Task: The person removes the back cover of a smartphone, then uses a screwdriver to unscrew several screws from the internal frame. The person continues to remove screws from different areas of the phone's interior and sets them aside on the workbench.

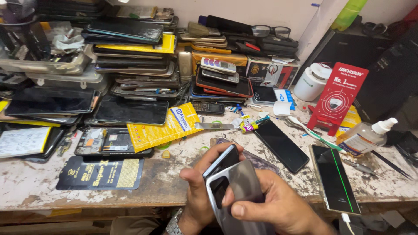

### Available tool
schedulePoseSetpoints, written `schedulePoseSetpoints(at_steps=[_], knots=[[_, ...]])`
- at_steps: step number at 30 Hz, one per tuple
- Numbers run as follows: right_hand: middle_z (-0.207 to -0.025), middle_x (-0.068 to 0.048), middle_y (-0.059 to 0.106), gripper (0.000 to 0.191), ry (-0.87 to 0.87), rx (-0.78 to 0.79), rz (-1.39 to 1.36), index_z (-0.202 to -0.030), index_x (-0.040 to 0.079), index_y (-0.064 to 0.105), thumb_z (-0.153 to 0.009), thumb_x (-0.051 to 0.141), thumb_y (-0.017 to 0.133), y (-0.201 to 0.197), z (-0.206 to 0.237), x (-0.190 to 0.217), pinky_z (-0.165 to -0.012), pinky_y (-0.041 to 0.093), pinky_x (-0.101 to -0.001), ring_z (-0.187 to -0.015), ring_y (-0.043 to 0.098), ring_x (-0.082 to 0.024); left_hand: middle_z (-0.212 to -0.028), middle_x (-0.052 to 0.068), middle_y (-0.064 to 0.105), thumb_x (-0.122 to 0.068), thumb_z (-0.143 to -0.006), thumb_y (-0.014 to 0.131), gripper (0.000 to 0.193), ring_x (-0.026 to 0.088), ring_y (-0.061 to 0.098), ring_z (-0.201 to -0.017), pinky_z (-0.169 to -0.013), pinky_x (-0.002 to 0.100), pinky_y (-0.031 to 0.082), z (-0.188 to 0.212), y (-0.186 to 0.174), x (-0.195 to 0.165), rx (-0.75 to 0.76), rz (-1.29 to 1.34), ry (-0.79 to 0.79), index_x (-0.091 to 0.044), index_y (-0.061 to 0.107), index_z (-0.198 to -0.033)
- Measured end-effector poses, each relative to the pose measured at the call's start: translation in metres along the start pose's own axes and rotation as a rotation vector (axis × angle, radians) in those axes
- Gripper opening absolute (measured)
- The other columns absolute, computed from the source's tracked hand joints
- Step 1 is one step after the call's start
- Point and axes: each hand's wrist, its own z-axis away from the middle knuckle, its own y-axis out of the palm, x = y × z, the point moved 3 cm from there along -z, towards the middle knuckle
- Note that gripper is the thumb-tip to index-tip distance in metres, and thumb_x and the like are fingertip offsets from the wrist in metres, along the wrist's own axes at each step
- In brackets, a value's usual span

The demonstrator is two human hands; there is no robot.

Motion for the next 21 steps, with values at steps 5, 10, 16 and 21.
schedulePoseSetpoints(at_steps=[5, 10, 16, 21], knots=[[-0.092, -0.008, 0.078, 0.018, -0.204, -0.126, 0.399, -0.095, 0.000, 0.072, -0.088, 0.014, 0.081, -0.007, 0.032, 0.018, -0.081, 0.059, -0.0321, -0.088, 0.075, -0.017, -0.110, 0.019, 0.067, -0.091, -0.084, 0.025, 0.116, 0.030, 0.068, -0.096, -0.089, 0.045, 0.058, -0.008, -0.012, -0.018, -0.168, 0.234, 0.090, 0.011, 0.054, -0.132], [-0.091, -0.011, 0.075, 0.025, -0.455, -0.723, 0.836, -0.106, 0.003, 0.064, -0.086, 0.014, 0.074, -0.017, 0.050, 0.056, -0.075, 0.056, -0.0342, -0.082, 0.073, -0.024, -0.104, 0.019, 0.068, -0.092, -0.081, 0.017, 0.120, 0.034, 0.067, -0.091, -0.089, 0.047, 0.057, 0.009, -0.036, -0.039, -0.354, 0.312, 0.084, 0.010, 0.060, -0.129], [-0.092, -0.011, 0.067, 0.020, -0.471, -0.553, 1.655, -0.104, 0.006, 0.061, -0.088, 0.014, 0.068, -0.012, -0.023, 0.020, -0.075, 0.054, -0.0408, -0.087, 0.066, -0.030, -0.104, 0.020, 0.069, -0.093, -0.082, 0.018, 0.119, 0.037, 0.066, -0.092, -0.091, 0.052, 0.057, 0.014, -0.040, -0.038, -0.462, 0.320, 0.082, 0.008, 0.059, -0.130], [-0.128, -0.022, 0.058, 0.063, -0.481, -0.387, 1.605, -0.120, 0.002, 0.060, -0.083, 0.051, 0.074, -0.011, -0.041, -0.005, -0.092, 0.044, -0.0498, -0.113, 0.054, -0.039, -0.108, 0.022, 0.070, -0.096, -0.080, 0.022, 0.122, 0.038, 0.067, -0.095, -0.093, 0.054, 0.056, 0.020, -0.053, -0.039, -0.491, 0.412, 0.080, 0.009, 0.059, -0.129]])
